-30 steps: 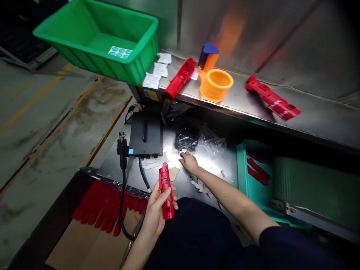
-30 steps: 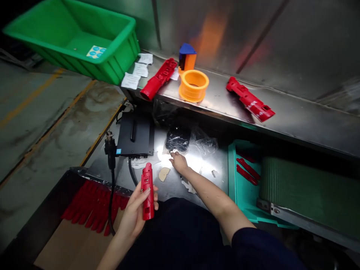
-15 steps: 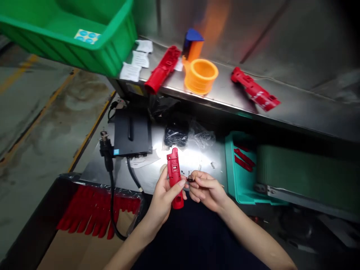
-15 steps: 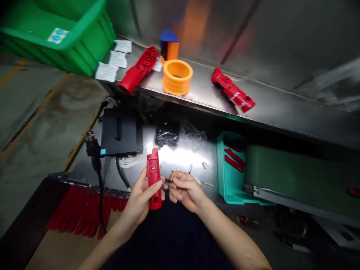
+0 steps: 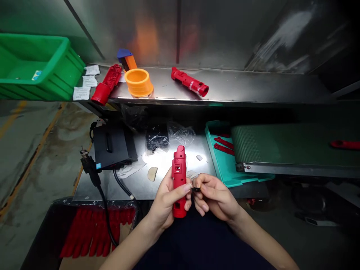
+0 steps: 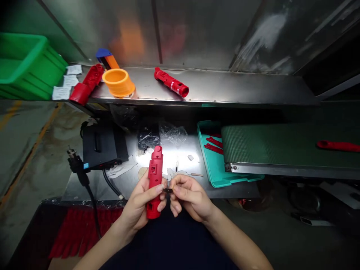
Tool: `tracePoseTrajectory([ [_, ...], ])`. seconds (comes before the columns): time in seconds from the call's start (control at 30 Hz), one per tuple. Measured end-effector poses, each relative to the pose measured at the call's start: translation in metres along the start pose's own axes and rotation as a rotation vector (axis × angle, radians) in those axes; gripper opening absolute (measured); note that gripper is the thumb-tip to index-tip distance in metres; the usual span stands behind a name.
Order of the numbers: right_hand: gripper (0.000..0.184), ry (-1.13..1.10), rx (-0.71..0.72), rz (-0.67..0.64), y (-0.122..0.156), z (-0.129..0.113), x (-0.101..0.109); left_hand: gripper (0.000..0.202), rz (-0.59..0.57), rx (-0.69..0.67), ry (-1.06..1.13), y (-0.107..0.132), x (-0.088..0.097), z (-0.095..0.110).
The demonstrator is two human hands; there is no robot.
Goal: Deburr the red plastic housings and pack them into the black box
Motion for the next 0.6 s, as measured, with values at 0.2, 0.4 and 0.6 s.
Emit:
tracePoseTrajectory([
  [0.2, 0.044, 0.958, 0.689, -0.185, 0.019, -0.046, 0.005, 0.032, 0.011, -0.005, 0.042, 0.003, -0.028, -0.009],
  [0.4, 0.035, 1.152, 0.935, -0.351, 0.018, -0.064, -0.001, 0.027, 0.008, -0.032, 0.040, 0.007, -0.044, -0.015],
  [0.6, 0.030, 1.145, 0.811, -0.388, 0.023, -0.076, -0.008, 0.026, 0.110, -0.176, 0.004, 0.014, -0.049, -0.016],
])
Point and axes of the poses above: each hand's wrist, its own y-axis away from the middle knuckle, its own x-axis out of the back of the hand, z = x × y, the point moved 2 cm from there along -y, towards the middle knuckle, and after that the axes turned 15 degrees about x, right-handed, at the moved point
